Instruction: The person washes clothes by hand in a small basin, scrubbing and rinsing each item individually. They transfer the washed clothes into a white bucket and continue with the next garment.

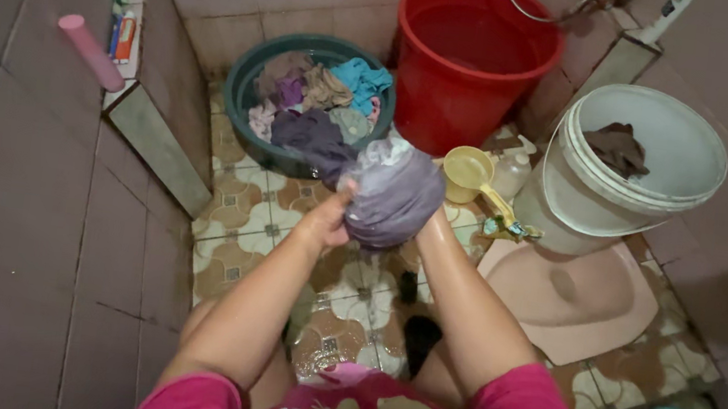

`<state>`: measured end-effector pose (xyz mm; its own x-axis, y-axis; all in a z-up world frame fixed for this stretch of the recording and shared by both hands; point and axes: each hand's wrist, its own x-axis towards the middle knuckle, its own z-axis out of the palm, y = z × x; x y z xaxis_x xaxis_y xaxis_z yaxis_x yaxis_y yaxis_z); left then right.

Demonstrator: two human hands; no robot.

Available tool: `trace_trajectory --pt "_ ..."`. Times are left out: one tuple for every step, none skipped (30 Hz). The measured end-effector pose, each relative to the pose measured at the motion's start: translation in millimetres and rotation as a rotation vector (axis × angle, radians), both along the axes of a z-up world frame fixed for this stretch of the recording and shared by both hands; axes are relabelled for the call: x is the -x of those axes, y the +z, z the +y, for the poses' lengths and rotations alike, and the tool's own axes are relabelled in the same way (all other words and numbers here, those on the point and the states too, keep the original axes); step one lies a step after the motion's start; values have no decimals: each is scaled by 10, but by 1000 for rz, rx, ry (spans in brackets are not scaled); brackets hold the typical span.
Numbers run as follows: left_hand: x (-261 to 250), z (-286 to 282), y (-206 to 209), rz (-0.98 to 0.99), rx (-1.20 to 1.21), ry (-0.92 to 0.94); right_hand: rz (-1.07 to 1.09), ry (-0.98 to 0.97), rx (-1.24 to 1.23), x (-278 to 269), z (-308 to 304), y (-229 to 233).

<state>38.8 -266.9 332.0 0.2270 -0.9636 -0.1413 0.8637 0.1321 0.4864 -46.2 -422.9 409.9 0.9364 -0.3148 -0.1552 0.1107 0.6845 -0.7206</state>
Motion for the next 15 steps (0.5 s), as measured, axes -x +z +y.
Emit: trace_trajectory --pt "-15 -28 -22 -126 -76 -3 9 -5 17 -14 -31 -3" --pt "-20 -57 -30 -251 -153 -5 23 -3 41 -32 -79 1" --pt "-13 -101 -20 -525 -269 -8 35 0 64 -51 -122 5" --pt "10 -110 -2 -772 -380 -21 48 4 83 -51 -140 -4" --pt "47 -121 24 -940 -449 -26 62 11 102 -55 -148 -16" --pt "86 -141 55 -1030 -485 -6 71 18 123 -45 -138 -38" --pt "141 -144 83 -1070 -490 58 82 25 143 -38 -117 -63" --pt "205 -156 113 -1113 -496 142 85 35 163 -35 -86 -83" --pt "275 -161 138 -1141 -496 225 92 42 180 -29 -50 -101" --pt "343 -155 158 -1146 -486 303 93 55 196 -28 -14 -113" --pt "423 -156 171 -1152 -474 384 96 62 210 -22 19 -121" --pt "482 -170 183 -1153 -459 460 98 67 227 -29 39 -119" --pt "526 -197 196 -1141 -422 505 101 72 249 -31 49 -110" --pt "535 -214 216 -1128 -377 551 101 67 269 -45 48 -94" --pt "549 -185 225 -1114 -321 589 103 63 284 -27 68 -93"
